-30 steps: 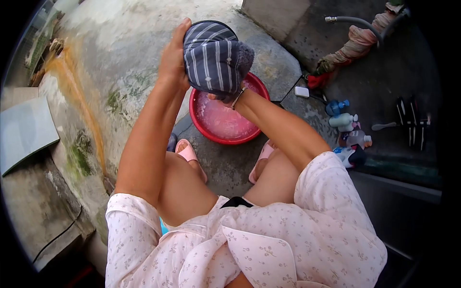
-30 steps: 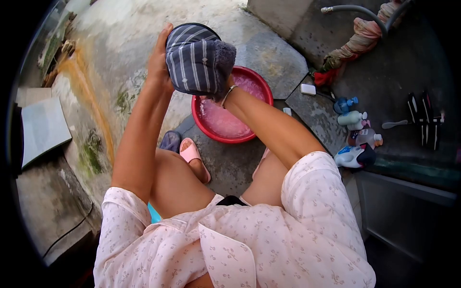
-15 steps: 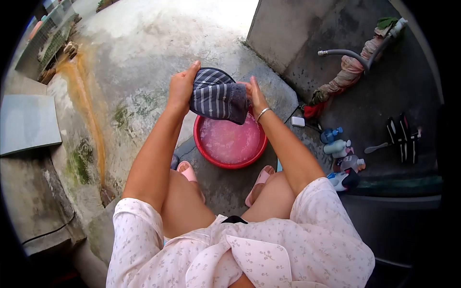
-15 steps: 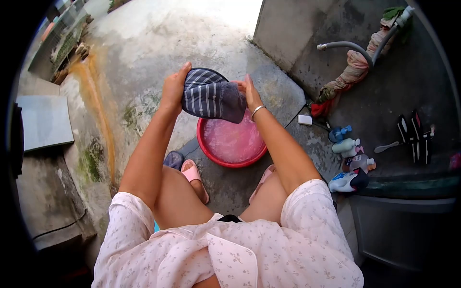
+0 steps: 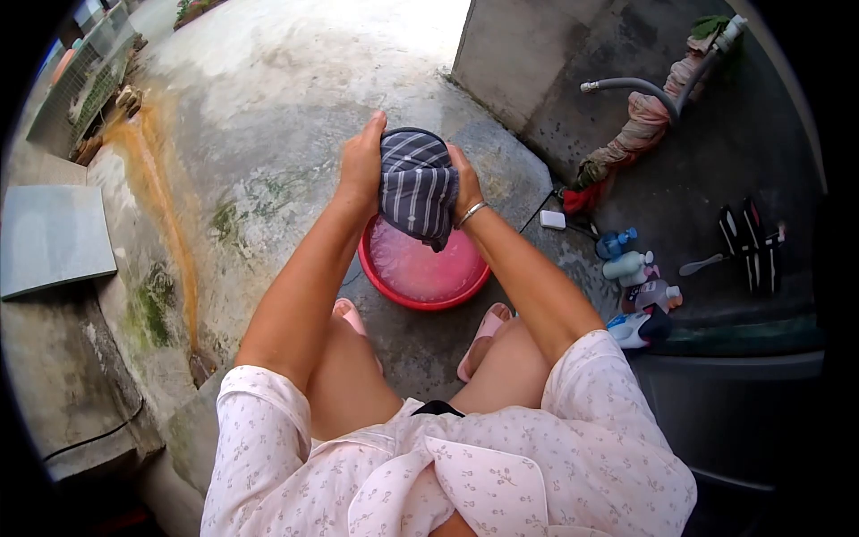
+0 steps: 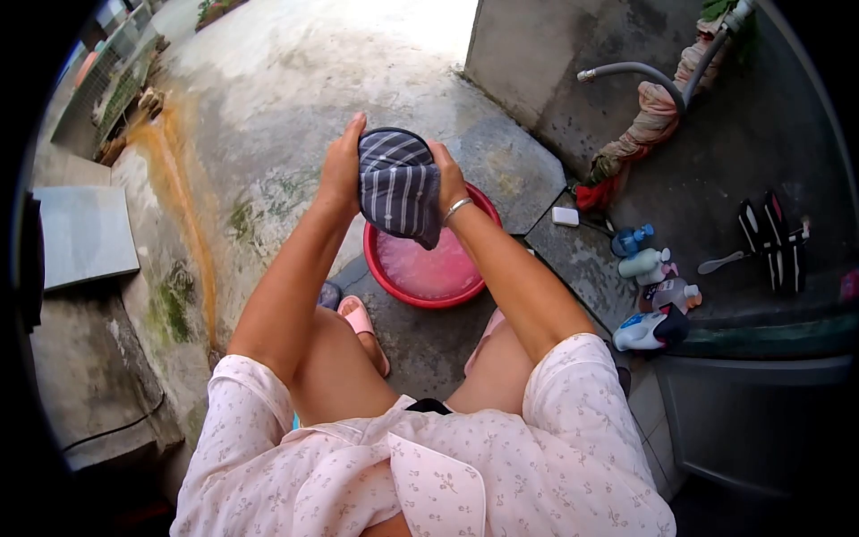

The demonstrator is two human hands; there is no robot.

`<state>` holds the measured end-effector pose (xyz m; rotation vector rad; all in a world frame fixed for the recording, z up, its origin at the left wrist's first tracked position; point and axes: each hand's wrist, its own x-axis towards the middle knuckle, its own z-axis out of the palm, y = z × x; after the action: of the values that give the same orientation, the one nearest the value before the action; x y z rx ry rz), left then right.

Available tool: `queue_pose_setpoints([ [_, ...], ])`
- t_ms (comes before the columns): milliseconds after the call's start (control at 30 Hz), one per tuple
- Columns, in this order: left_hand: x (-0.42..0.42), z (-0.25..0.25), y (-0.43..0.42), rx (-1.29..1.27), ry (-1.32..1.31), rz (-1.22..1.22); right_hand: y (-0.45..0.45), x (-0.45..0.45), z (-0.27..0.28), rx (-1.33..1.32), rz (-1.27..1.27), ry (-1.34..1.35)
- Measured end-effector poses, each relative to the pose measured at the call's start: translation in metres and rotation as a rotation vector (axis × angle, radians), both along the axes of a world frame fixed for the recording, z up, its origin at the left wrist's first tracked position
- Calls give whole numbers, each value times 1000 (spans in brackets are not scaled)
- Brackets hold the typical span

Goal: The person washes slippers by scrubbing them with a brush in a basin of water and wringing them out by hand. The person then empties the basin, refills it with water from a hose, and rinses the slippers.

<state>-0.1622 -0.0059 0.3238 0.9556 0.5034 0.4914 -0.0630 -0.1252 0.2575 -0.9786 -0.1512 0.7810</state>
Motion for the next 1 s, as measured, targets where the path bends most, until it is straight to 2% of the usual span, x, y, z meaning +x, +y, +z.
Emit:
queue_pose_setpoints([
  [100,7,-2,-4,39,-45,36,-2,-12,24,59,79,121],
  [233,20,-12,-5,97,-124,78,1,-9,20,238,174,156],
  [267,24,-14,-4,201,-121,86,2,-5,11,233,172,160],
  [300,26,-17,-3,305,-117,93,6,-3,2,394,259,165],
  [333,27,-20,-2,304,-117,92,9,0,-4,561,347,164],
  [367,30,-21,0,267,-85,61,7,1,-9,558,350,199],
  [400,33,-17,3,230,-57,31,7,-2,-9,388,191,300],
  [433,31,-9,3,111,-9,-43,5,-1,-15,259,122,322],
  [467,31,-6,7,116,-24,-44,4,1,-19,128,51,344],
  [500,27,-5,14,-14,-45,-110,2,1,-13,129,51,334],
  [533,25,-7,21,-146,-61,-177,-2,0,-4,45,-51,341],
  [600,27,-26,24,-214,-125,-212,-5,1,13,-33,-159,349],
  [667,20,-33,7,-21,-14,-251,-8,4,32,-77,-341,325],
  [733,10,-28,-15,161,73,-519,-11,6,43,-65,-339,307],
  [800,7,-29,-36,654,4,-426,-9,17,37,-195,-427,195],
  [833,8,-34,-37,519,10,-401,-12,20,34,-116,-371,213],
  [867,10,-43,-33,518,9,-400,-14,23,31,-117,-370,211],
  [933,10,-45,-22,408,-68,-453,-16,18,44,27,-173,23],
  [1000,4,-40,-20,381,-58,-444,-26,13,68,53,-125,25],
])
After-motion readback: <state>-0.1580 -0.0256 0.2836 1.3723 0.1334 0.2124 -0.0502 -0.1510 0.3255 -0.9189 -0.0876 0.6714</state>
